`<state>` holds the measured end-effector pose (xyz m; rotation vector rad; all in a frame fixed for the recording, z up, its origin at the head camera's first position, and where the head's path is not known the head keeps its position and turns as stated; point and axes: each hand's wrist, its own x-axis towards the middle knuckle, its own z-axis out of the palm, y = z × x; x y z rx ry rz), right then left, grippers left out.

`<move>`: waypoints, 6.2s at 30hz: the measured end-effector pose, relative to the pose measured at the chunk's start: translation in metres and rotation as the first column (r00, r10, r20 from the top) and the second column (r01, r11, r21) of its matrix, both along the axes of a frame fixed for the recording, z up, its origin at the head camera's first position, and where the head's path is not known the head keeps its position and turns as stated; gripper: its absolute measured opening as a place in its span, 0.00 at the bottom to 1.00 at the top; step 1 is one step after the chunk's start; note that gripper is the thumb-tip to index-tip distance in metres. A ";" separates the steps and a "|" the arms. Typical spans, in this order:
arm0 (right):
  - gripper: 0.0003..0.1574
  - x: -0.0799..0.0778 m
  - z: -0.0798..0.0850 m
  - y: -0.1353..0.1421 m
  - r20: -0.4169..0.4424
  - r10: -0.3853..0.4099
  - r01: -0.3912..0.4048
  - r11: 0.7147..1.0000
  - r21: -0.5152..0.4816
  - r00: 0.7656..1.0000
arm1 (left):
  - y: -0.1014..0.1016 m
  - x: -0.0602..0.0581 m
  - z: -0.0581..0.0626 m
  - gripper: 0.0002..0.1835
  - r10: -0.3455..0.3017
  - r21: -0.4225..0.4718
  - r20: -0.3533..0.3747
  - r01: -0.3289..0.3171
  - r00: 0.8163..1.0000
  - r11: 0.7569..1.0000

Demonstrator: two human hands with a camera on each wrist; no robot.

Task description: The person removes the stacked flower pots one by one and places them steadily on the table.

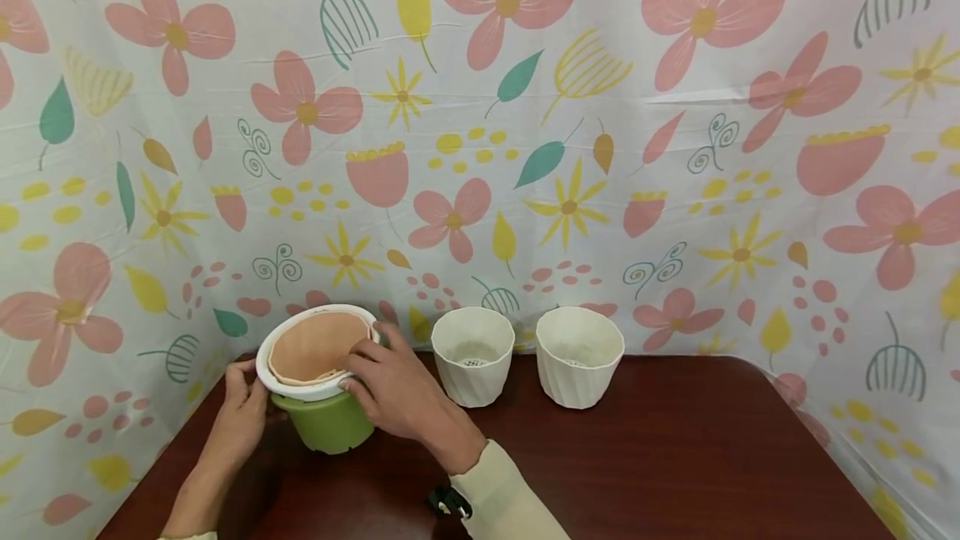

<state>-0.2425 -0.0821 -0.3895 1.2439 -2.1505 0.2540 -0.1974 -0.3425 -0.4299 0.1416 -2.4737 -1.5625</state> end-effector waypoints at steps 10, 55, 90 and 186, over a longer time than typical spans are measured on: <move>0.12 0.001 -0.004 -0.004 -0.004 0.043 -0.043 0.999 -0.029 0.999 | -0.001 0.005 0.000 0.27 0.013 0.006 0.007 -0.013 1.000 1.000; 0.14 -0.007 -0.002 -0.004 0.017 0.216 -0.198 0.920 -0.338 0.976 | 0.004 0.000 0.002 0.30 -0.001 -0.005 -0.013 0.001 1.000 1.000; 0.06 -0.007 -0.006 -0.012 0.005 0.299 -0.248 0.800 -0.547 0.954 | 0.003 -0.002 -0.002 0.29 0.006 0.014 -0.001 -0.006 1.000 1.000; 0.11 0.022 0.056 0.030 -0.138 0.452 -0.406 0.576 -0.709 0.881 | 0.005 -0.005 0.003 0.28 -0.014 0.021 -0.031 0.015 0.999 1.000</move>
